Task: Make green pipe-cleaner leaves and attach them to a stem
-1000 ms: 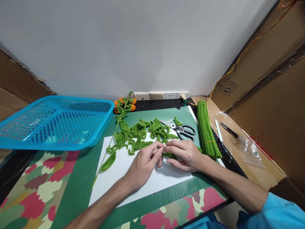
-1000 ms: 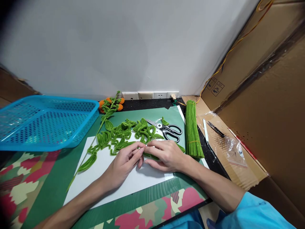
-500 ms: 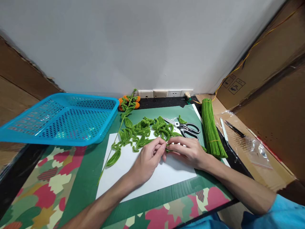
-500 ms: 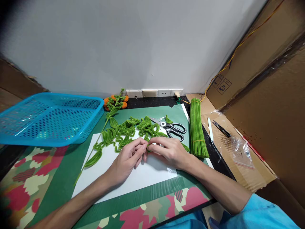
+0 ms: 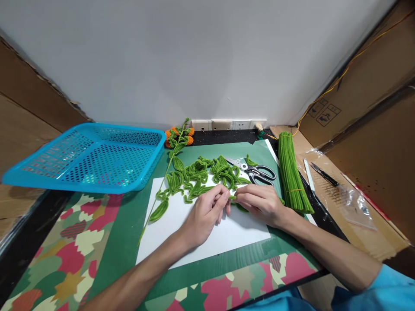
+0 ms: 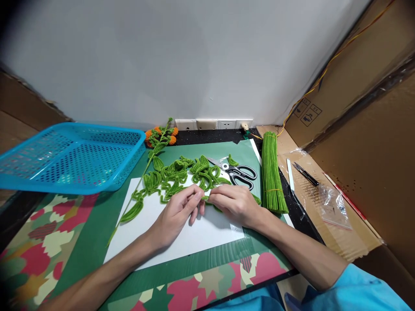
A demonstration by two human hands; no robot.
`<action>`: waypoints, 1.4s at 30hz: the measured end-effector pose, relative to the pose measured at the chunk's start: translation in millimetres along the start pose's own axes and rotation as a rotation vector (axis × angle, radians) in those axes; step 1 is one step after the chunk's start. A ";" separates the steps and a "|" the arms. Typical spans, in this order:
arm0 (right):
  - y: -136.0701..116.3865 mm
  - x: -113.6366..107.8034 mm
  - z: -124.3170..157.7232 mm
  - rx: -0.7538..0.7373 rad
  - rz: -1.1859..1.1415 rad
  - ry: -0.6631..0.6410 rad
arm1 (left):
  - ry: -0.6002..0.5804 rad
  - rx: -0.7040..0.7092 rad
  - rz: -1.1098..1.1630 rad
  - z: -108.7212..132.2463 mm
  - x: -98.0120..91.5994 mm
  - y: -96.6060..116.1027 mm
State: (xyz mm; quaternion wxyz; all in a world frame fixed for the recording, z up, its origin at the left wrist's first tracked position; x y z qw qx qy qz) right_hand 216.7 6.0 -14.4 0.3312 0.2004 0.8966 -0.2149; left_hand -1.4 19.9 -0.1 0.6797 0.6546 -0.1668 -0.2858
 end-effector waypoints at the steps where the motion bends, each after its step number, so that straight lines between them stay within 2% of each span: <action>1: -0.1 -0.1 0.2 0.001 -0.007 0.009 | -0.003 0.002 -0.004 0.2 -0.1 0.6; 10: -1.3 -0.1 0.5 0.000 -0.024 0.033 | 0.001 -0.004 -0.120 1.3 -0.7 2.2; 18: -3.9 -1.1 -0.1 -0.019 -0.058 0.103 | 0.022 -0.012 -0.015 2.7 2.1 0.3; 23: -5.9 0.7 2.2 -0.004 -0.078 0.056 | 0.003 -0.017 0.006 3.7 2.6 -3.8; 42: -2.5 -1.5 2.4 -0.025 -0.018 0.024 | 0.004 0.033 0.050 2.5 2.0 0.5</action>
Point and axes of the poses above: each hand's wrist, its own z-axis away from the middle knuckle, its own x-axis out of the palm, y = z × x, the point moved 1 cm from there along -z, towards the middle knuckle, and after that the axes turned 2 degrees about -y, right-handed, at the moved point
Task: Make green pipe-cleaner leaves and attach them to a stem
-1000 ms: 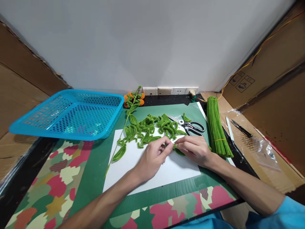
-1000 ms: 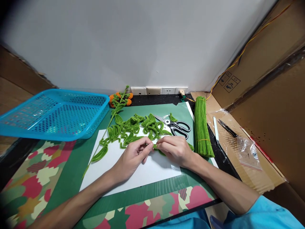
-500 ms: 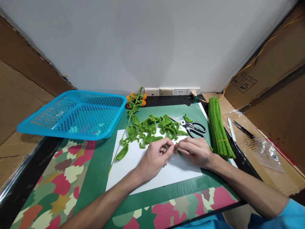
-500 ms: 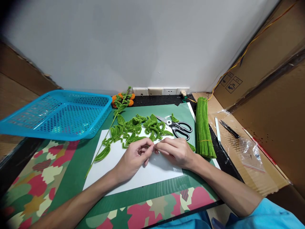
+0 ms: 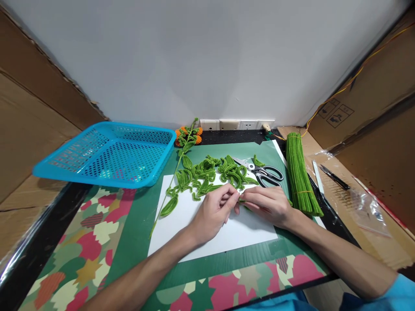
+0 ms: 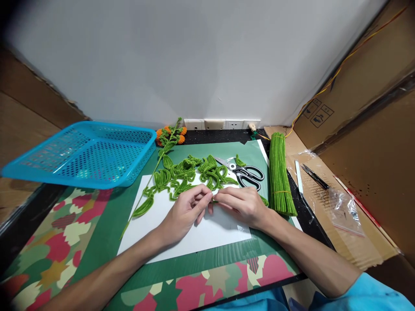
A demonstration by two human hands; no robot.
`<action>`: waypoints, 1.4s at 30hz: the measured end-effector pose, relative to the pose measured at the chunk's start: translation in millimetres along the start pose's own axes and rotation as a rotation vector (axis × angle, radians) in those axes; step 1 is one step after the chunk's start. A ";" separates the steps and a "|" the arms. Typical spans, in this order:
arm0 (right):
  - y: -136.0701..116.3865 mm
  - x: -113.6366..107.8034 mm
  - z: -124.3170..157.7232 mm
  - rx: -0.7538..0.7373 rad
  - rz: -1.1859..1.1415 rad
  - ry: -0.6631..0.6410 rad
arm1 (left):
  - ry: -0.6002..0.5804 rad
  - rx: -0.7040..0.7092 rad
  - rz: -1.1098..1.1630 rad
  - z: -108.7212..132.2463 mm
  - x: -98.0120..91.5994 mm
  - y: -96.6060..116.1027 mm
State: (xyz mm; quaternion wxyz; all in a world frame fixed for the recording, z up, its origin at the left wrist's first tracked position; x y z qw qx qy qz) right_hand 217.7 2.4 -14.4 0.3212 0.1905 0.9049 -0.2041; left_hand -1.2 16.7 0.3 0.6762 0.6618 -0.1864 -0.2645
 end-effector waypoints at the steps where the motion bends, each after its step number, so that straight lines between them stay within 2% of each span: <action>1: -0.2 -0.2 -0.4 -0.002 0.002 -0.003 | -0.004 -0.002 -0.004 0.2 0.1 -0.1; 18: 1.8 0.1 4.0 0.023 0.009 -0.006 | -0.018 -0.045 -0.012 -0.8 1.1 2.7; 27: -2.5 -2.9 -4.7 0.076 0.071 0.074 | -0.046 -0.045 -0.033 -0.1 1.5 0.5; 33: -3.9 -2.3 -5.6 0.101 0.071 0.029 | -0.075 -0.032 -0.122 1.9 1.7 4.0; 42: -1.2 -0.1 -2.8 0.125 0.047 0.005 | -0.048 -0.036 -0.050 0.6 0.8 2.5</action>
Point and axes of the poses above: each hand's wrist, its own z-axis away from the middle knuckle, its own x-axis out of the palm, y = z × x, the point moved 1 cm from there along -z, towards the middle knuckle, and after that the axes turned 2 degrees about -y, right-handed, at the moved point
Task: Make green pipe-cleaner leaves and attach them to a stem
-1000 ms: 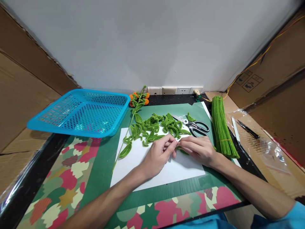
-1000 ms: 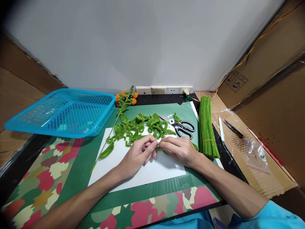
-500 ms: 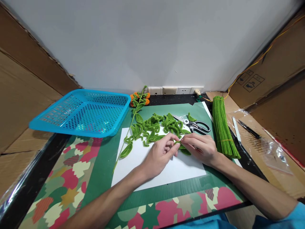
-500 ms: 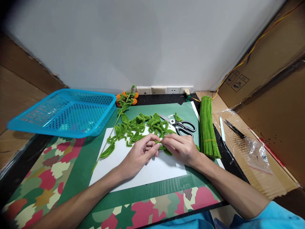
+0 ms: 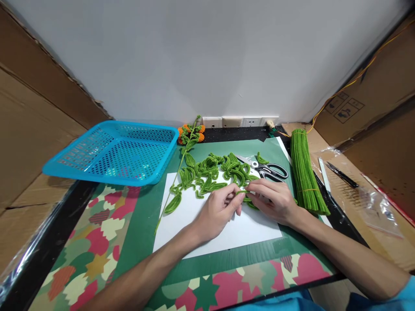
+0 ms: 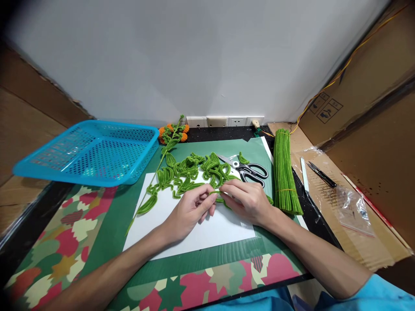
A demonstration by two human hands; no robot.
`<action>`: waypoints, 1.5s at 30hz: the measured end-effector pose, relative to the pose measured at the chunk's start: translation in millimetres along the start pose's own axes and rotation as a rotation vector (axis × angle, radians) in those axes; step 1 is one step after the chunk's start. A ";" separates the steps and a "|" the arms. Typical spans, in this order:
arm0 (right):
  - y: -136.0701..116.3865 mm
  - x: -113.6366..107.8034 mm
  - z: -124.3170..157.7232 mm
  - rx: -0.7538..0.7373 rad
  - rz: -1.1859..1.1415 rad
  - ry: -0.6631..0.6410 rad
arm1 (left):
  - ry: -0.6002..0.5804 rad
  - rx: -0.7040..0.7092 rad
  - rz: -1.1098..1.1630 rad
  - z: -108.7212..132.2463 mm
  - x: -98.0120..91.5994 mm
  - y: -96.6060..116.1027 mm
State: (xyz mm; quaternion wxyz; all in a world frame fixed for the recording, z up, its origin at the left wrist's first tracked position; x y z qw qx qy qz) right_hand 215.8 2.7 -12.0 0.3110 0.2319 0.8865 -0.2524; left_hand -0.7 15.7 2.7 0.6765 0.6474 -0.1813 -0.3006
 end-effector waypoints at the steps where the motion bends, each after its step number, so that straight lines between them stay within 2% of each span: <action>1: 0.0 -0.3 0.0 -0.001 0.000 0.001 | 0.001 0.001 -0.001 -0.1 -0.1 -0.1; 7: 0.2 -2.5 0.1 -0.040 0.000 0.022 | -0.008 -0.006 -0.027 0.4 -0.3 0.3; 33: -4.0 -6.3 -3.9 -0.088 -0.010 -0.087 | -0.018 -0.003 -0.158 2.1 0.8 2.0; 45: -3.5 -6.4 -1.9 -0.099 -0.021 -0.052 | -0.025 0.013 -0.189 2.5 1.6 0.8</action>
Point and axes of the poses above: each hand's wrist, its own z-axis away from the middle knuckle, its own x-axis out of the palm, y = z × x, the point moved 1 cm from there along -z, towards the middle knuckle, and after that the axes turned 2 degrees about -y, right-handed, at the moved point
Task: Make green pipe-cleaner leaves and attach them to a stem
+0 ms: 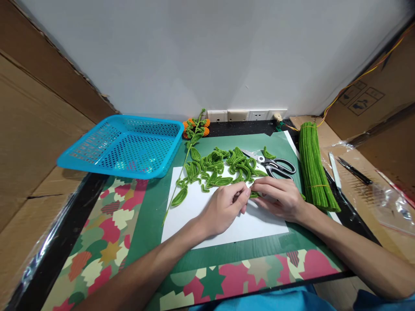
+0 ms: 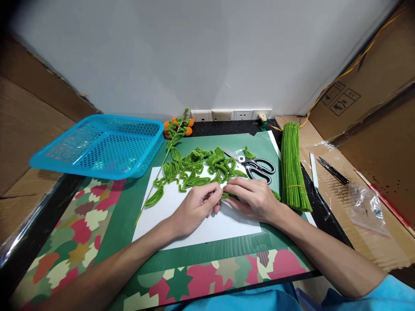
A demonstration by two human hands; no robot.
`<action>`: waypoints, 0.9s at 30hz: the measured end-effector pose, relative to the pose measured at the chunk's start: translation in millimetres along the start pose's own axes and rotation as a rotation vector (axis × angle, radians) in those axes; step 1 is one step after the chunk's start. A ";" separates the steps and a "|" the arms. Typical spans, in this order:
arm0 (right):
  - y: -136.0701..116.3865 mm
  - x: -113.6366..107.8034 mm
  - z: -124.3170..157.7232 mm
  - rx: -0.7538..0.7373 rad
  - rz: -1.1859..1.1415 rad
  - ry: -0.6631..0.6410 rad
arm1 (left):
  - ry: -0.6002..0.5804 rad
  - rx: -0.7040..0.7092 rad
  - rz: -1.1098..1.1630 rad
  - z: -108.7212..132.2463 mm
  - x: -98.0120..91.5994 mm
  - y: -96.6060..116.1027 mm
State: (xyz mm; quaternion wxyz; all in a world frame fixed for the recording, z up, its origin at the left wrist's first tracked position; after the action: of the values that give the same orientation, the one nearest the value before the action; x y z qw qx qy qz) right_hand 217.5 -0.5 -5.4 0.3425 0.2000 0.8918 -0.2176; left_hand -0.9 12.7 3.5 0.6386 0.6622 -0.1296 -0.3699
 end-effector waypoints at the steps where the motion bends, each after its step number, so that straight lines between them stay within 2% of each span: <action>1: -0.3 -0.4 -0.1 0.000 0.002 -0.003 | 0.000 -0.001 -0.001 0.1 0.1 -0.1; 14: -1.8 -1.1 2.7 0.032 -0.014 -0.114 | -0.001 0.005 -0.065 1.3 1.9 2.3; 27: 0.2 -1.1 6.9 0.028 -0.011 -0.167 | -0.012 0.025 -0.088 1.4 3.6 3.5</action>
State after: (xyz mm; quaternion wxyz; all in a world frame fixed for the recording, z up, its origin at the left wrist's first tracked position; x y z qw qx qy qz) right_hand 222.0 -4.2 -9.3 0.4118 0.1810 0.8581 -0.2478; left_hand 1.8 8.8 5.8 0.6127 0.6731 -0.1087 -0.3997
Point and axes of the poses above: each hand's wrist, its own z-axis away from the middle knuckle, its own x-axis out of the palm, y = z × x, the point moved 1 cm from there along -z, towards the middle knuckle, and after that the axes turned 2 degrees about -y, right-handed, at the moved point
